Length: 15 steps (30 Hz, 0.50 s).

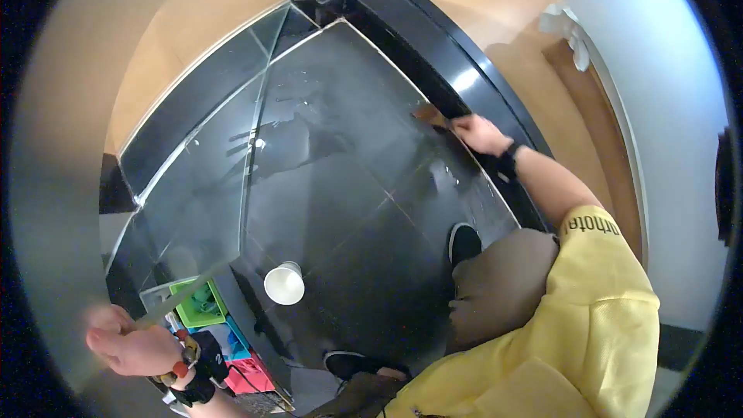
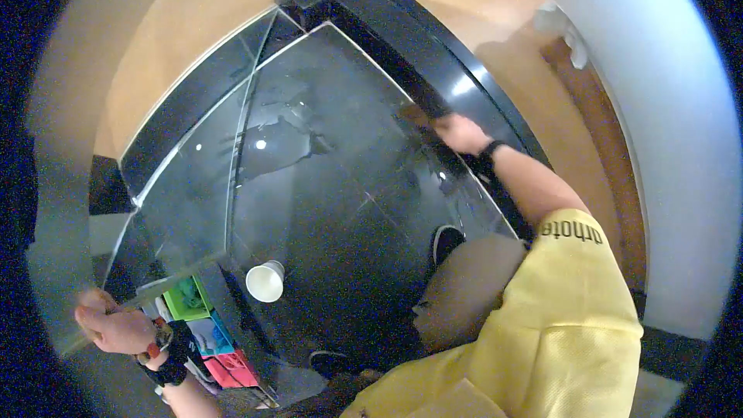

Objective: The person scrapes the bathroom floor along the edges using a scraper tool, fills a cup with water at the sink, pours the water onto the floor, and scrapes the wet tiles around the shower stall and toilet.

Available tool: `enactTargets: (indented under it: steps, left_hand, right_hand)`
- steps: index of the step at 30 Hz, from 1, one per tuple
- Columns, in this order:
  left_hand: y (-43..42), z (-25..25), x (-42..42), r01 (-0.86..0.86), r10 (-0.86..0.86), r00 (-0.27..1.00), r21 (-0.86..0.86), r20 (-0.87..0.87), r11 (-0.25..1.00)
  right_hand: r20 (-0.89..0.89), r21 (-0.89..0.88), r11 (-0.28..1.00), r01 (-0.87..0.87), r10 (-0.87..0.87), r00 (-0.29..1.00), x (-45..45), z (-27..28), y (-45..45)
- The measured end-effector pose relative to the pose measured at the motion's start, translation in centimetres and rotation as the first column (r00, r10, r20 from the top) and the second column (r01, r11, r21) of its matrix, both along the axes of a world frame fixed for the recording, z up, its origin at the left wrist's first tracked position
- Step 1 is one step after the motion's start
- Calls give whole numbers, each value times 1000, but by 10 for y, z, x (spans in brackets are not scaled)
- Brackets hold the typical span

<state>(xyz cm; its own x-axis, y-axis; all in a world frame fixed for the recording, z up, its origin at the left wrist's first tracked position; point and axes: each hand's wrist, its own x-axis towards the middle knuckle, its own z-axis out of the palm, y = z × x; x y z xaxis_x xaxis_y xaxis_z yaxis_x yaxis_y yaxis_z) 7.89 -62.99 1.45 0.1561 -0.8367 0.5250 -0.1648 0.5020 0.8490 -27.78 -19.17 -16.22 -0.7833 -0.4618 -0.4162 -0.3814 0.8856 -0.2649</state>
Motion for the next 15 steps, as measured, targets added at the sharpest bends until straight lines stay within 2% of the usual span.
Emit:
enactTargets:
  steps: [1, 2, 3, 4, 6, 7, 8, 11, 12, 14, 15]
  left_hand:
    - [0, 1, 0, 26, -26, 1000, 7, -1, 1000]
    - [1, 2, 0, 9, -9, 1000, 30, 16, 1000]
    - [2, 2, 1, -7, 5, 999, 53, 35, 999]
    - [4, 3, 3, 20, -22, 999, 62, 33, 998]
    - [4, 7, 7, -51, 34, 995, 181, 93, 982]
    - [2, 5, 6, -1, -6, 994, 61, 106, 998]
    - [3, 6, 5, 26, -32, 995, 60, 97, 998]
    - [10, 13, 2, 16, -23, 997, 99, 72, 995]
    - [8, 12, 6, 20, -33, 993, 123, 112, 992]
    - [9, 16, 7, 53, -73, 986, 133, 151, 990]
    - [12, 18, 6, 86, -101, 979, 92, 175, 992]
  right_hand:
    - [5, 41, 997, 68, -69, 998, 24, -7, 37]
    - [54, 136, 979, 151, -159, 986, 59, 20, 49]
    - [71, 122, 975, 184, -193, 979, 85, 19, 81]
    - [51, 182, 948, 260, -273, 961, 113, 26, 102]
    - [62, 286, 897, 337, -368, 928, 160, 30, 138]
    - [76, 279, 880, 384, -419, 905, 177, 32, 151]
    - [91, 271, 862, 429, -466, 880, 193, 35, 161]
    - [8, 177, 845, 505, -514, 858, 226, 23, 198]
    - [-44, 248, 823, 511, -517, 855, 231, 23, 206]
    - [-49, 234, 897, 375, -374, 926, 233, 33, 205]
    - [-36, 179, 904, 388, -388, 921, 230, 43, 187]
